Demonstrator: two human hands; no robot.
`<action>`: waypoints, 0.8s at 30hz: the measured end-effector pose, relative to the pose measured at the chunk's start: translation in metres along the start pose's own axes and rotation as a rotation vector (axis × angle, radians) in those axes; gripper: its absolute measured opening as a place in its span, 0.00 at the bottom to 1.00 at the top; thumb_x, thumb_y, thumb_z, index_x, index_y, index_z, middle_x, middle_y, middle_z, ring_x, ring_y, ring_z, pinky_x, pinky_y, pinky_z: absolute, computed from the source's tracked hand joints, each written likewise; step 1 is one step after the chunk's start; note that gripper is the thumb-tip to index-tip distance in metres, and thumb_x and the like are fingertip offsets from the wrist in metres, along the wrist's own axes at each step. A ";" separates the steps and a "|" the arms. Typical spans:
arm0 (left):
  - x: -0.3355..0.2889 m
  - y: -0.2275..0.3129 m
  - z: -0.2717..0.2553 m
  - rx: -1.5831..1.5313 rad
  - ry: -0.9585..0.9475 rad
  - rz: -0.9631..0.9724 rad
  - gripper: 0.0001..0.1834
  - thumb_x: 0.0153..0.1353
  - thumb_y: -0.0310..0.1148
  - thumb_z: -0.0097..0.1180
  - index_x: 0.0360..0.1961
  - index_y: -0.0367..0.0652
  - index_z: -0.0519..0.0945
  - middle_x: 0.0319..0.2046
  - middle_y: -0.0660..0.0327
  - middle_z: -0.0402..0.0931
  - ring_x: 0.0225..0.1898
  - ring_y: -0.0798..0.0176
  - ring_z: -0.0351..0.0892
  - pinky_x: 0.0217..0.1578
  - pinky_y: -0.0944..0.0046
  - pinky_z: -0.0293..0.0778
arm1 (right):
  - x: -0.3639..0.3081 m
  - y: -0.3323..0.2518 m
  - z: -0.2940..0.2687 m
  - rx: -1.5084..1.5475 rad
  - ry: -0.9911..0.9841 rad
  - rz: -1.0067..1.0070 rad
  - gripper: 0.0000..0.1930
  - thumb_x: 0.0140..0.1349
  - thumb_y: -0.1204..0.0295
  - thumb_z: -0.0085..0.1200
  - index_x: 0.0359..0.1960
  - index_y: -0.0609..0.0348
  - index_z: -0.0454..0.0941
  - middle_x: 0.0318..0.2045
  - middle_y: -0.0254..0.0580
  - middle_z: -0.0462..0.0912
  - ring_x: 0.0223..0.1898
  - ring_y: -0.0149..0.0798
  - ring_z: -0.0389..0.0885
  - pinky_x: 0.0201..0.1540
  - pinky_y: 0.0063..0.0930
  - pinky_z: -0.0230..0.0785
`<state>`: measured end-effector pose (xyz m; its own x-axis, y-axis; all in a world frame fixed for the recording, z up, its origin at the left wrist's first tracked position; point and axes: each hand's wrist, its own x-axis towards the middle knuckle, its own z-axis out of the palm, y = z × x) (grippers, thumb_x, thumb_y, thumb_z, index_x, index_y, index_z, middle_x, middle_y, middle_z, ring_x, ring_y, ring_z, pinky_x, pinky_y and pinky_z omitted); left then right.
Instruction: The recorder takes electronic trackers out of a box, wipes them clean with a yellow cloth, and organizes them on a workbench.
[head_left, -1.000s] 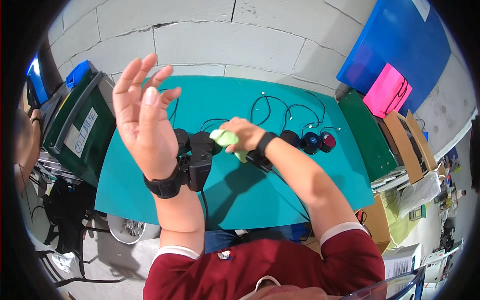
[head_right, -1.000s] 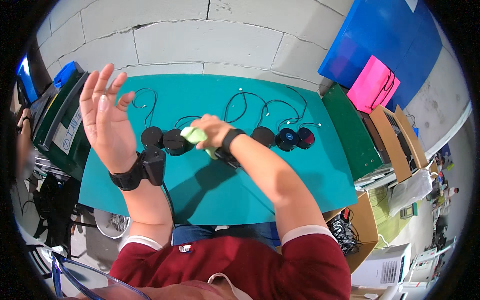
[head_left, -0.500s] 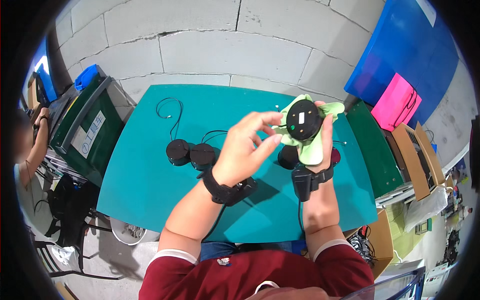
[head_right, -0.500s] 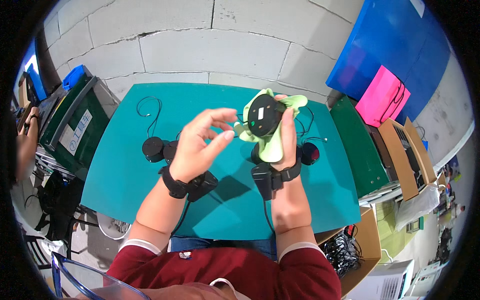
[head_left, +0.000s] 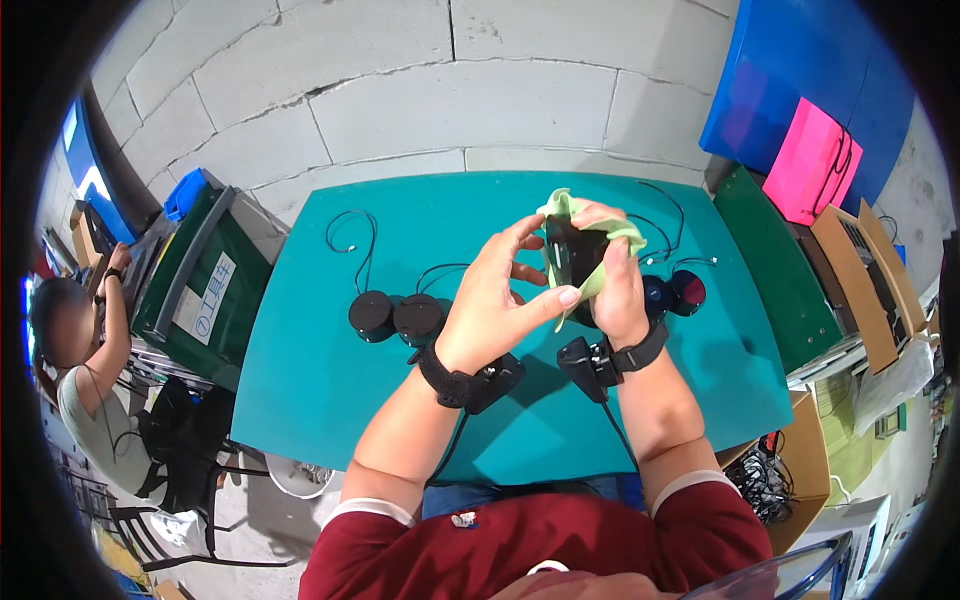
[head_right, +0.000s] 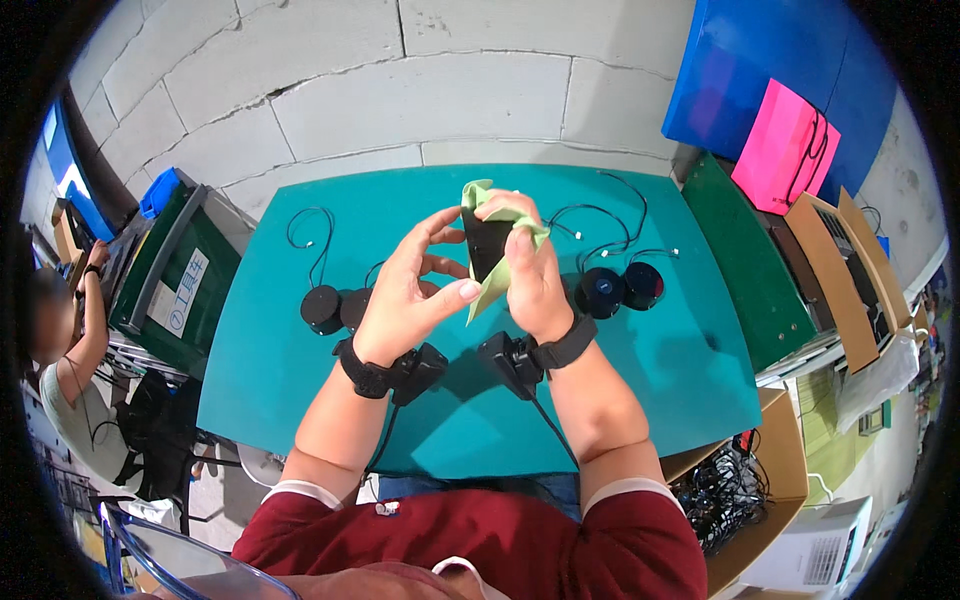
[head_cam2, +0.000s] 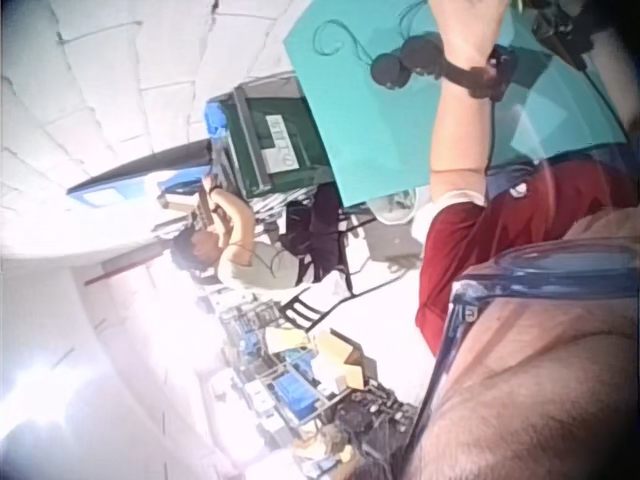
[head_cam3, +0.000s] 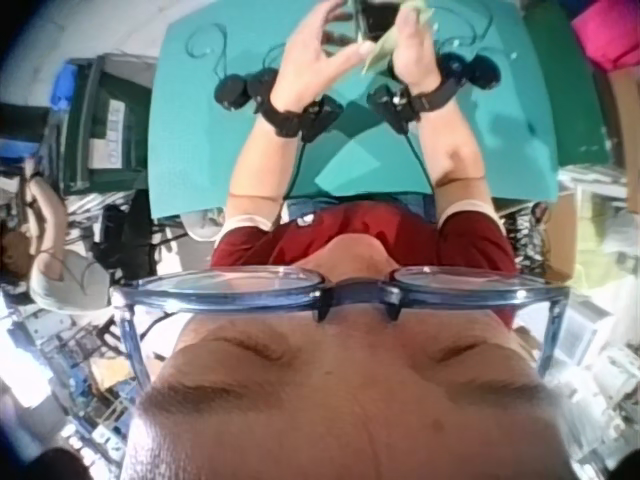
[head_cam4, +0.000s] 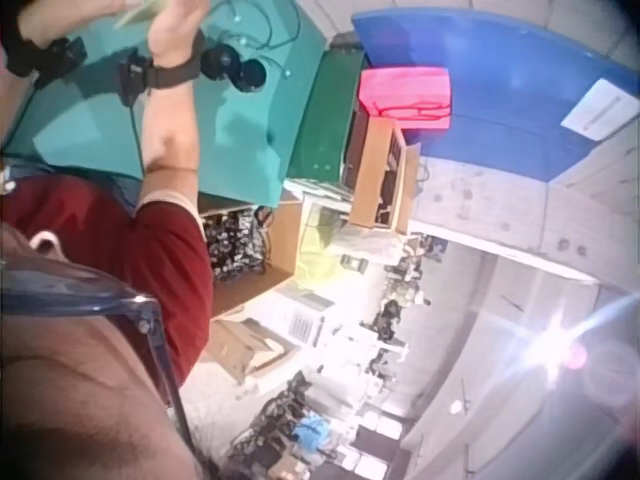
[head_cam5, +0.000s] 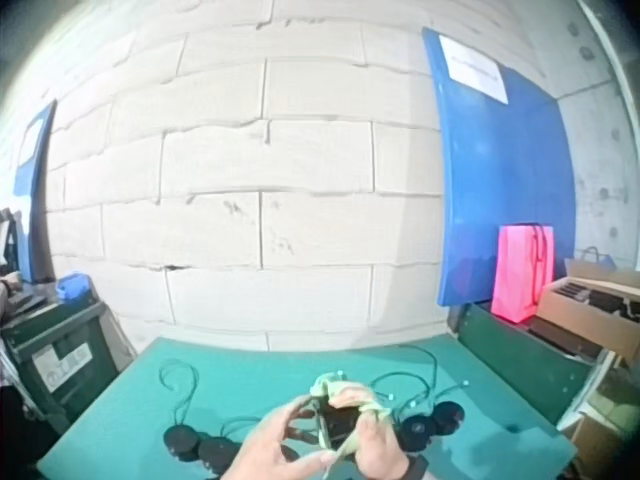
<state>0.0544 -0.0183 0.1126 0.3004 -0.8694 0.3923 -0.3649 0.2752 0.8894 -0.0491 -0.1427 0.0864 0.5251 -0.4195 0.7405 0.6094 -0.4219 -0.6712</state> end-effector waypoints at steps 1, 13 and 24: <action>0.001 0.000 0.000 0.008 0.000 0.002 0.39 0.48 0.40 0.61 0.59 0.41 0.59 0.48 0.55 0.67 0.39 0.65 0.73 0.32 0.70 0.73 | 0.001 0.000 0.002 -0.047 -0.018 -0.048 0.24 0.65 0.48 0.30 0.46 0.57 0.63 0.49 0.49 0.67 0.49 0.41 0.70 0.52 0.36 0.63; 0.005 -0.017 -0.003 -0.401 0.031 -0.047 0.42 0.52 0.31 0.60 0.63 0.39 0.49 0.50 0.52 0.65 0.44 0.62 0.72 0.38 0.66 0.73 | 0.007 -0.026 0.012 0.271 -0.233 0.061 0.52 0.50 0.28 0.19 0.65 0.61 0.39 0.66 0.48 0.42 0.65 0.46 0.49 0.62 0.37 0.49; 0.001 -0.015 0.003 -0.114 0.015 0.158 0.40 0.51 0.26 0.59 0.63 0.41 0.51 0.57 0.52 0.60 0.55 0.57 0.63 0.50 0.61 0.67 | 0.003 -0.012 0.010 -0.286 -0.033 -0.042 0.15 0.62 0.70 0.41 0.49 0.59 0.61 0.52 0.48 0.64 0.52 0.37 0.65 0.58 0.31 0.53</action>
<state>0.0575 -0.0249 0.0987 0.2601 -0.8058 0.5320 -0.3067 0.4535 0.8368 -0.0489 -0.1306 0.0968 0.5247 -0.3723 0.7656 0.4414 -0.6500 -0.6186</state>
